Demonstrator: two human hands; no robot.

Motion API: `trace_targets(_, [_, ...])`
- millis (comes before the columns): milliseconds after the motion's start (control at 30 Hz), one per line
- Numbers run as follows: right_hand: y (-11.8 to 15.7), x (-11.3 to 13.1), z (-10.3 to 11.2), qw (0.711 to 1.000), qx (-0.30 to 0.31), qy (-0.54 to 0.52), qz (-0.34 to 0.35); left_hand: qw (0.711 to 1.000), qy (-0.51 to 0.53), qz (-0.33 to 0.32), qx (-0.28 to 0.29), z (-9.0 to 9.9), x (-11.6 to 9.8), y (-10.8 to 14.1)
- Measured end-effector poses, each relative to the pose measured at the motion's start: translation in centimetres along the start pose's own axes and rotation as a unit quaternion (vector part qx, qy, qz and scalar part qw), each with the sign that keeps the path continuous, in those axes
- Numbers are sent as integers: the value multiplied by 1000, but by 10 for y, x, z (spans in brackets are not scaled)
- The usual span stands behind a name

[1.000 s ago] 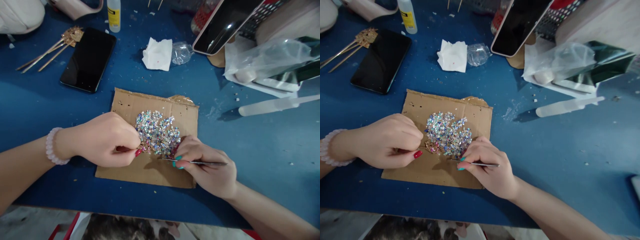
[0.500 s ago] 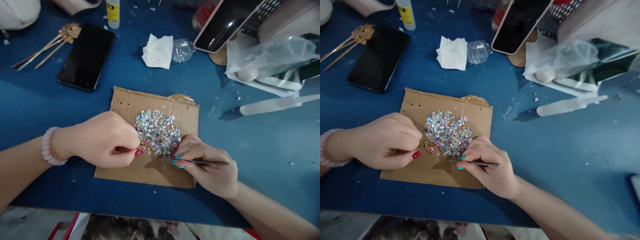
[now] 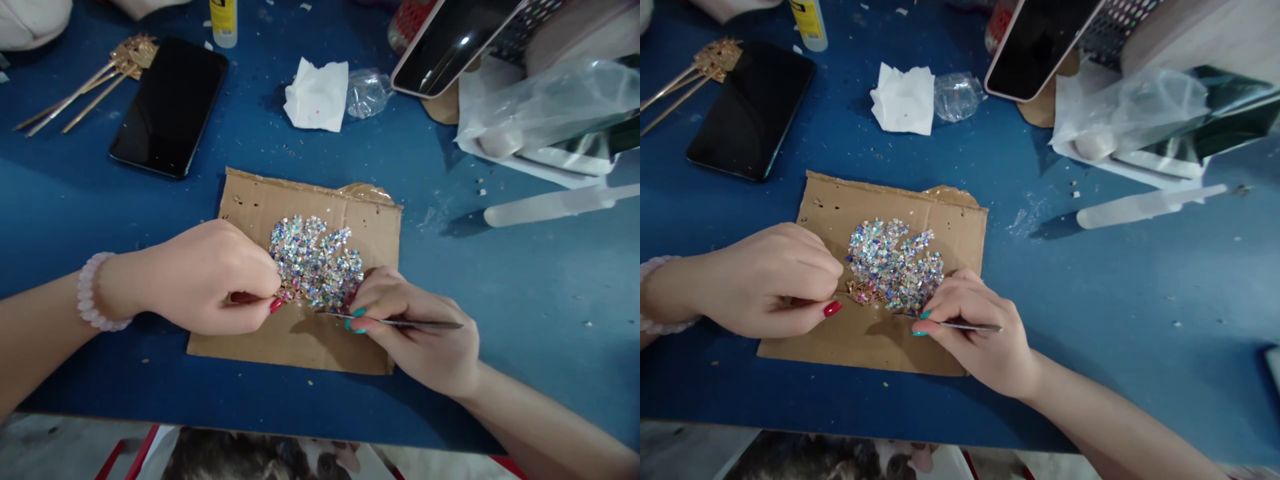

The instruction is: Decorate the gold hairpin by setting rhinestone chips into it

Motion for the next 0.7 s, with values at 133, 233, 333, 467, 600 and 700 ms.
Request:
trace_targets(133, [2, -3, 0, 1000, -2, -6, -9, 1000, -1, -4, -5, 1, -1, -1])
trace_targets(233, [2, -3, 1, 1000, -4, -7, -8, 1000, -2, -5, -4, 1, -1, -1])
trace_targets(333, [2, -3, 1, 1000, -9, -18, -1, 1000, -5, -5, -2, 1, -1, 0])
trace_targets(467, [4, -1, 3, 999, -25, -40, 14, 1000, -8, -7, 3, 1, -1, 0])
trace_targets(600, [5, 3, 5, 996, -24, -67, 44, 999, -42, -13, 1, 2, -3, 2])
trace_targets(700, [6, 3, 10, 994, -41, -90, 53, 996, -90, -17, 6, 4, -2, 5])
Point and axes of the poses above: each hand's wrist, its own y-axis away from the middle knuckle, its own z-axis out of the back of the hand, x = y × z, the point moved 10 cm from there along -y, towards the middle knuckle, and after that the axes turned 11 degrees about z, right-handed, at the moved point
